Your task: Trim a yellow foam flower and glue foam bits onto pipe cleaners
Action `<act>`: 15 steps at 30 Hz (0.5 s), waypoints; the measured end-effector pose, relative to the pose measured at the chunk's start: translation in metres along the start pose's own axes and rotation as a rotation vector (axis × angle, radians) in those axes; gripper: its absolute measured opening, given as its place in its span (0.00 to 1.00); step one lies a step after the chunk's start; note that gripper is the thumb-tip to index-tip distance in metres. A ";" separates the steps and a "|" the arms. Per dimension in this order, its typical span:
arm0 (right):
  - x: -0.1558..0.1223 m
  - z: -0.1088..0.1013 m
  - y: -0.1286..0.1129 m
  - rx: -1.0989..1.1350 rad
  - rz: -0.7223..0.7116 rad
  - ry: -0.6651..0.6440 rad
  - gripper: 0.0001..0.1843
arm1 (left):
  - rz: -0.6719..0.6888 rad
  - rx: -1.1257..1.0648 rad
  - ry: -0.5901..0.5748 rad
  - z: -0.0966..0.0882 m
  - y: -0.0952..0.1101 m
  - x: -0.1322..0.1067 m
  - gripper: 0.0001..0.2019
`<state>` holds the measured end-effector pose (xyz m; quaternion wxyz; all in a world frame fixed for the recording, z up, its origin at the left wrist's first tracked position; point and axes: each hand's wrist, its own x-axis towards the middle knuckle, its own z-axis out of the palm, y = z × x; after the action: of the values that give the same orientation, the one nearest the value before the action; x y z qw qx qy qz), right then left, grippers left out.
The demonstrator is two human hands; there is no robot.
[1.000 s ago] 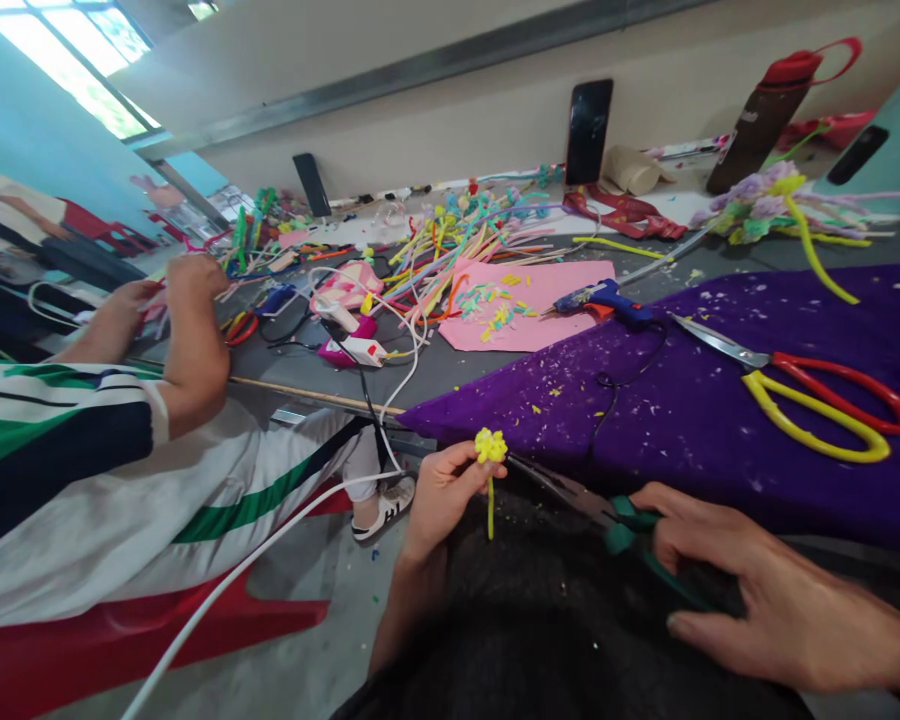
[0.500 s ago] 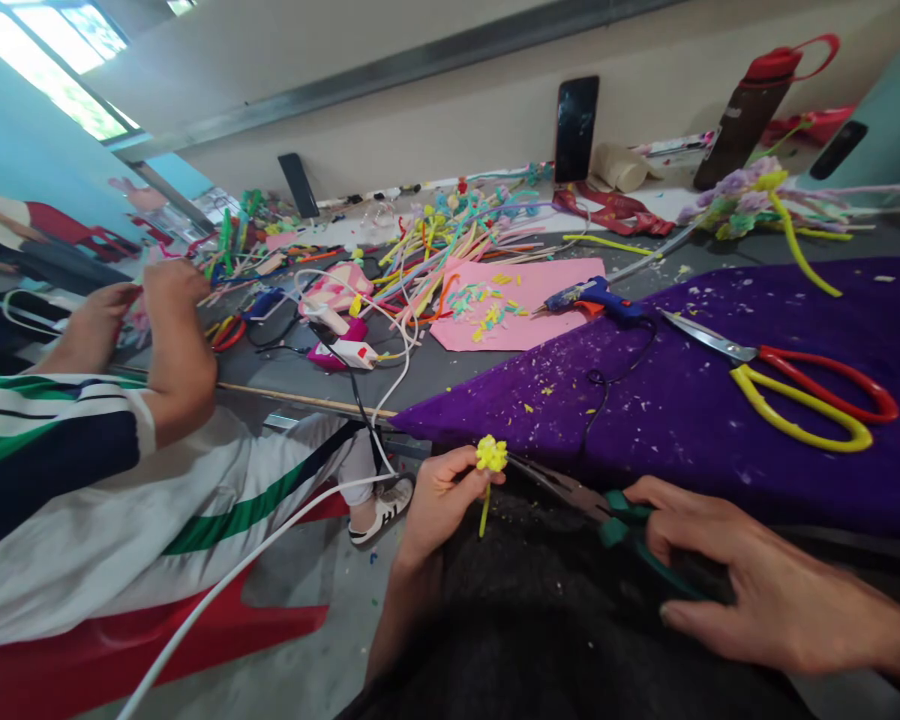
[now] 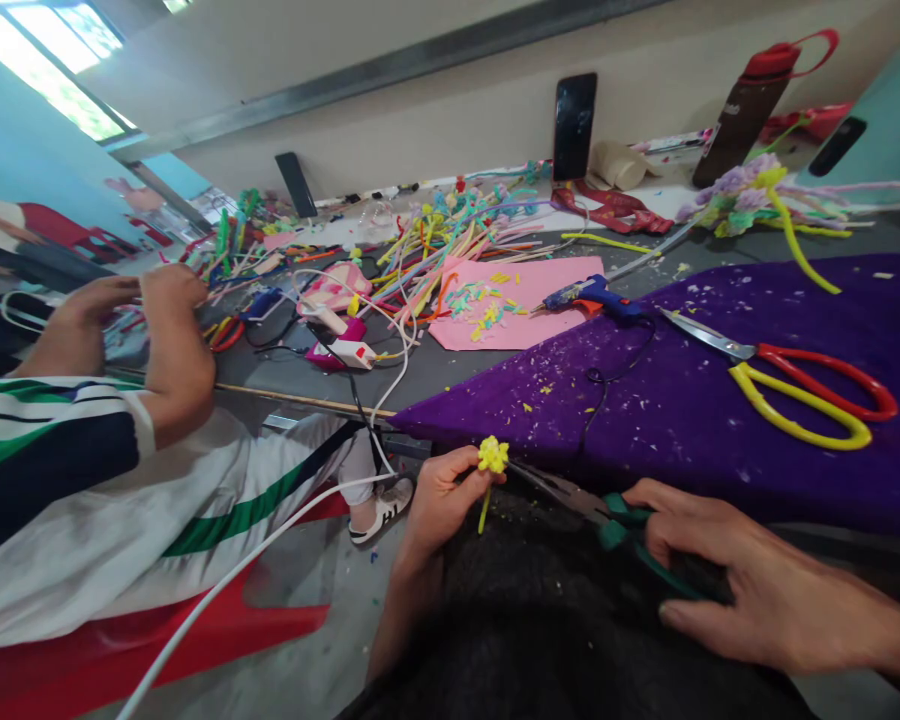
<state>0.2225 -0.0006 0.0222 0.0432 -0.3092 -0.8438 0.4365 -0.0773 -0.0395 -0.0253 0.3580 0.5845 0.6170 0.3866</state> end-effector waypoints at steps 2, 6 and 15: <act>0.000 -0.001 0.001 0.020 -0.014 0.012 0.08 | -0.004 -0.009 -0.002 0.001 0.001 -0.001 0.12; 0.000 -0.004 0.000 0.093 -0.045 -0.003 0.05 | 0.007 0.007 -0.012 0.001 0.003 -0.001 0.11; 0.003 -0.012 -0.003 0.094 -0.038 -0.084 0.03 | 0.146 0.275 -0.012 -0.002 0.012 0.004 0.09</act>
<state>0.2230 0.0086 0.0315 0.0305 -0.2723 -0.8292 0.4873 -0.0739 -0.0358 -0.0140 0.2494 0.6735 0.6180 0.3198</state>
